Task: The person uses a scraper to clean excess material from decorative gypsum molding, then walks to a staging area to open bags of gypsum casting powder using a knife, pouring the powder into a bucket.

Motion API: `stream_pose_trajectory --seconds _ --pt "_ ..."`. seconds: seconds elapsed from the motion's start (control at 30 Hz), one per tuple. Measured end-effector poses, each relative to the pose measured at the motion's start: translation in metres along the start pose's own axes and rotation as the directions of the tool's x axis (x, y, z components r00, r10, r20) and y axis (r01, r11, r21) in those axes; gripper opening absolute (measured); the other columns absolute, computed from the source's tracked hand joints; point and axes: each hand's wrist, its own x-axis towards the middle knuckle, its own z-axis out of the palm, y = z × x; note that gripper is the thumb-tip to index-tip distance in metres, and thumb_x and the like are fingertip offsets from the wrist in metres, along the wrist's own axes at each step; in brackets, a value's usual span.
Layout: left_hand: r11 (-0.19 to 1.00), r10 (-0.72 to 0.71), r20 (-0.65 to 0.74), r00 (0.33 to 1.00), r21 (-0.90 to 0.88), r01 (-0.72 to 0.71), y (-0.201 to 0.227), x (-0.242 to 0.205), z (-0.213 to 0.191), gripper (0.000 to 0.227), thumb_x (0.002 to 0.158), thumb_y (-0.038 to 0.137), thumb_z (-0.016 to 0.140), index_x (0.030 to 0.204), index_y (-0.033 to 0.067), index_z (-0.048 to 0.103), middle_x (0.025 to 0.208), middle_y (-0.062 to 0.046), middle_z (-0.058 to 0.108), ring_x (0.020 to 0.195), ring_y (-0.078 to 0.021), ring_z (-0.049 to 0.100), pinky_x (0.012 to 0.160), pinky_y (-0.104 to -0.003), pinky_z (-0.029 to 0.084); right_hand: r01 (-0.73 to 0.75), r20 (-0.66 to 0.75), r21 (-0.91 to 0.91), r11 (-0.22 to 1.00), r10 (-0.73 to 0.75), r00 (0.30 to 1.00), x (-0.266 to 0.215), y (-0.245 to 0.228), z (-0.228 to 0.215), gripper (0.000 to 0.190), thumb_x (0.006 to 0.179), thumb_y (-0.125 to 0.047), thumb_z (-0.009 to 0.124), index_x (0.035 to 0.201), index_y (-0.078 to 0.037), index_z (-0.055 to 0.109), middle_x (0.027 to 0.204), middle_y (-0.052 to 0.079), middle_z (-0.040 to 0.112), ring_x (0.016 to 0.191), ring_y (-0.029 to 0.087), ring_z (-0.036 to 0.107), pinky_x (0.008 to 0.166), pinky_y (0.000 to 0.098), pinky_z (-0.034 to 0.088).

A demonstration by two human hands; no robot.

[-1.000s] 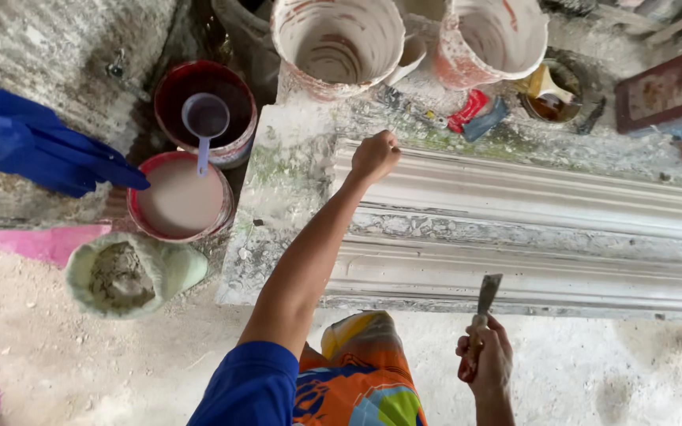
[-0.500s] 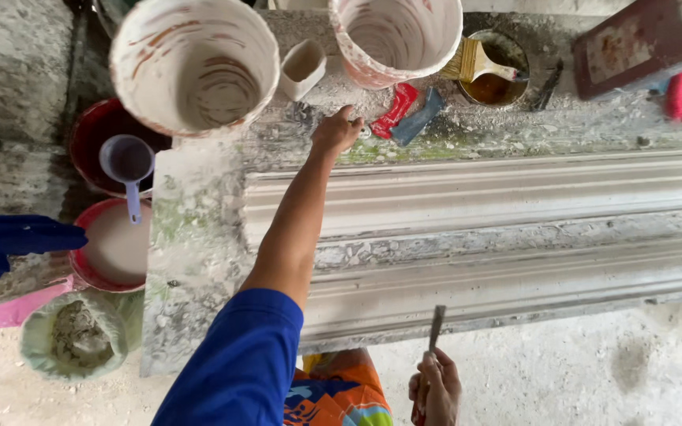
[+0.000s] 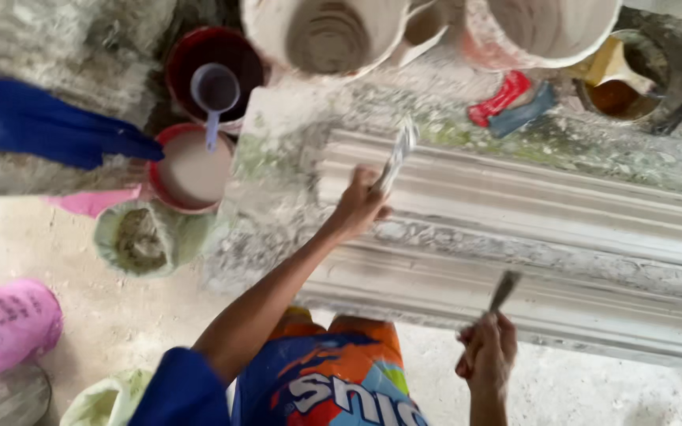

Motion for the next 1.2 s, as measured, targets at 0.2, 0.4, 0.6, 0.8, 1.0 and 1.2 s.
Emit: stream_pose_trajectory --seconds 0.2,0.4,0.6,0.8,1.0,1.2 --pt "0.976 0.206 -0.121 0.971 -0.052 -0.213 -0.24 -0.182 -0.17 0.048 0.108 0.025 0.036 0.145 -0.0002 0.018 0.096 -0.02 0.058 0.065 -0.0233 0.067 0.052 -0.034 0.058 -0.013 0.369 -0.187 0.982 0.082 0.926 -0.078 0.041 0.116 0.034 0.101 -0.027 0.058 0.129 -0.008 0.053 0.061 0.023 0.06 0.035 0.023 0.044 0.015 0.0322 0.027" --pt "0.833 -0.056 -0.369 0.928 -0.529 -0.16 -0.26 -0.218 -0.177 0.039 0.107 0.034 0.053 0.104 -0.0042 0.059 0.081 -0.015 0.059 0.044 -0.0163 0.052 0.035 -0.027 0.04 0.896 0.855 -0.26 0.361 -0.346 0.387 -0.144 0.133 0.249 0.051 0.112 -0.024 0.046 0.159 -0.002 0.04 0.133 0.032 0.063 0.103 0.046 0.068 0.074 0.0534 0.059" --pt "0.511 0.853 -0.068 0.518 0.317 -0.799 -0.283 -0.199 -0.206 0.094 0.093 0.073 0.049 0.137 -0.0098 0.049 0.099 -0.023 0.043 0.052 -0.0358 0.04 0.038 -0.047 0.033 0.67 0.668 -0.742 0.002 0.082 0.74 -0.224 0.163 0.274 0.057 0.107 -0.04 0.031 0.158 -0.017 0.04 0.094 0.035 0.07 0.086 0.053 0.072 0.067 0.0604 0.059" --pt "0.9 0.241 -0.222 0.945 -0.312 -0.303 -0.265 -0.227 -0.189 0.049 0.109 0.051 0.038 0.102 0.0039 0.048 0.074 -0.015 0.064 0.052 -0.019 0.065 0.038 -0.025 0.05 0.719 0.716 -0.692 0.071 -0.067 0.695 -0.21 0.082 0.335 0.044 0.101 -0.032 0.045 0.122 -0.004 0.073 0.108 0.035 0.071 0.11 0.053 0.066 0.095 0.0626 0.052" --pt "0.718 0.64 -0.014 0.768 0.367 -0.592 -0.297 -0.226 -0.195 0.046 0.089 0.001 0.07 0.122 -0.0101 0.039 0.1 -0.024 0.048 0.062 -0.0342 0.063 0.037 -0.027 0.046 0.671 0.667 -0.729 -0.135 0.079 0.741 -0.269 0.138 0.284 0.054 0.102 -0.039 0.035 0.146 -0.015 0.057 0.109 0.03 0.072 0.105 0.049 0.07 0.091 0.0608 0.057" --pt "0.966 0.165 -0.304 0.938 -0.143 -0.217 -0.276 -0.213 -0.192 0.049 0.106 0.059 0.039 0.093 0.0126 0.052 0.069 -0.014 0.068 0.053 -0.0259 0.069 0.037 -0.038 0.051 0.742 0.748 -0.657 -0.136 0.003 0.663 -0.169 0.121 0.348 0.056 0.107 -0.046 0.034 0.126 -0.006 0.068 0.127 0.026 0.068 0.127 0.045 0.059 0.109 0.0598 0.041"
